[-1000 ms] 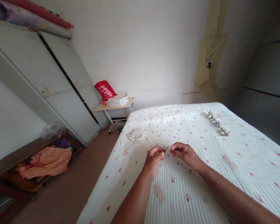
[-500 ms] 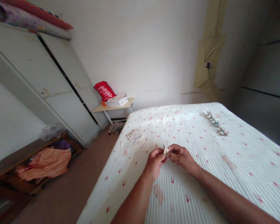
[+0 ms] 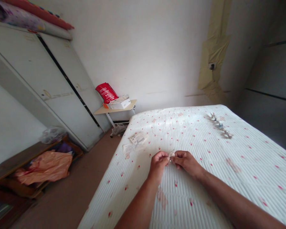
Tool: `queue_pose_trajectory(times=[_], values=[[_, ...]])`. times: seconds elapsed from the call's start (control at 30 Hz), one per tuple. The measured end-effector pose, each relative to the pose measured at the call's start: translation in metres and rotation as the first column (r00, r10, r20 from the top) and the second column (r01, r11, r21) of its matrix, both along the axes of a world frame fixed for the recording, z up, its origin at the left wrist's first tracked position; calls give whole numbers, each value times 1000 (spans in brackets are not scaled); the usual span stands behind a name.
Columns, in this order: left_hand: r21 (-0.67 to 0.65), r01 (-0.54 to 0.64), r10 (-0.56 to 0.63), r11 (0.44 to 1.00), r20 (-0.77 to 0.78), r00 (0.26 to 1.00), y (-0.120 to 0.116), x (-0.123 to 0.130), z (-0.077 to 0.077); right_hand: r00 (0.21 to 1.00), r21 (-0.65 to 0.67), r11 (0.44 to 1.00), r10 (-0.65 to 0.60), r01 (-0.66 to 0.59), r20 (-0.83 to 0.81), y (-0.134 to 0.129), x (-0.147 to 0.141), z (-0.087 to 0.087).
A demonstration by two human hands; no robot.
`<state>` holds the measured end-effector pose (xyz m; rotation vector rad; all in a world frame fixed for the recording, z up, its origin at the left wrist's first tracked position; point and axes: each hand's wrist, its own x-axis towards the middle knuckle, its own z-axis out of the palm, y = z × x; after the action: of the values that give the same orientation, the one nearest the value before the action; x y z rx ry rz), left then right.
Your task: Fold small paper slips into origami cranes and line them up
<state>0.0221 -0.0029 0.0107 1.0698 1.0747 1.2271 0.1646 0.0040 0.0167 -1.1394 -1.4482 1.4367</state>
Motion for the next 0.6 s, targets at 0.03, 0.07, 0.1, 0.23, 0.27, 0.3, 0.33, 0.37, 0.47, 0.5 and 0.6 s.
queue_pose_trajectory(times=[0.03, 0.07, 0.1, 0.23, 0.27, 0.3, 0.33, 0.37, 0.47, 0.5, 0.6], values=[[-6, -6, 6, 1000, -5, 1000, 0, 0, 1, 999, 4, 999, 32, -32, -22, -1, 0, 1], [-10, -10, 10, 1000, -11, 1000, -1, 1, 2, 998, 4, 998, 57, -57, -41, -2, 0, 2], [-10, -12, 12, 1000, -17, 1000, -1, 1, 2, 996, 0, 997, 74, -74, -55, -3, 0, 3], [19, -12, 13, 1000, -31, 999, -1, 2, 1, 994, -8, 996, 91, -92, -63, -3, 0, 4], [23, -9, 10, 1000, -25, 1000, 0, 2, 0, 994, 1, 995, 95, -95, -53, -3, 0, 4], [22, -7, 7, 1000, -14, 1000, 1, 2, -2, 995, 11, 996, 93, -93, -37, -2, 1, 3], [16, -10, 10, 1000, 7, 1000, 1, 1, -4, 996, 19, 997, 82, -81, -21, -1, 2, 2], [5, -7, 7, 1000, 33, 999, 2, 0, -6, 998, 25, 998, 62, -62, -9, 0, 4, 2], [-17, 25, -23, 1000, 103, 994, 4, -1, -10, 998, 47, 999, 4, -1, -61, 2, 7, 2], [-22, 42, -39, 999, 122, 992, 4, -1, -10, 995, 55, 998, 4, 2, -96, 2, 8, 3], [-38, 94, -86, 995, 184, 979, 3, -1, -8, 985, 88, 995, 65, -52, -159, 1, 7, 6]])
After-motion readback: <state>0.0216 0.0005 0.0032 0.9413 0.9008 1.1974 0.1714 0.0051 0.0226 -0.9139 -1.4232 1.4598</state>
